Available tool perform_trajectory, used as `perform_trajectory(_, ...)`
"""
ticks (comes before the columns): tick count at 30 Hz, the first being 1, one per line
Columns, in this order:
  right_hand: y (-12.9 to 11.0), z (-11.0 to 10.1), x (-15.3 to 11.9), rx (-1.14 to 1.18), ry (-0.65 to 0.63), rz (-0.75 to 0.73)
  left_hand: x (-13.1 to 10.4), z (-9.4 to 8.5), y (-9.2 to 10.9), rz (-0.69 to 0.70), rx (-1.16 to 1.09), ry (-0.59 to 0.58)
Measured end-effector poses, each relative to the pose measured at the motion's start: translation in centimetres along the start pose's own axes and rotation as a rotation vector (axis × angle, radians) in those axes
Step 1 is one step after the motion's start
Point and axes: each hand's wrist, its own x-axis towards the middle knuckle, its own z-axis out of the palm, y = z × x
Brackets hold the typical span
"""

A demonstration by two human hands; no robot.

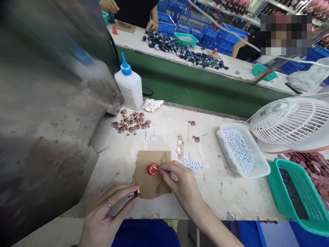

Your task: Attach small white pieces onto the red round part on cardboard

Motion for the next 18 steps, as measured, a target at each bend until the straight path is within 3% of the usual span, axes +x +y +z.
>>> perform_trajectory(18, -0.95, -0.13, 0.26, 0.092, -0.002, -0.021, -0.45, 0.48, -0.7, -0.063, -0.037, -0.032)
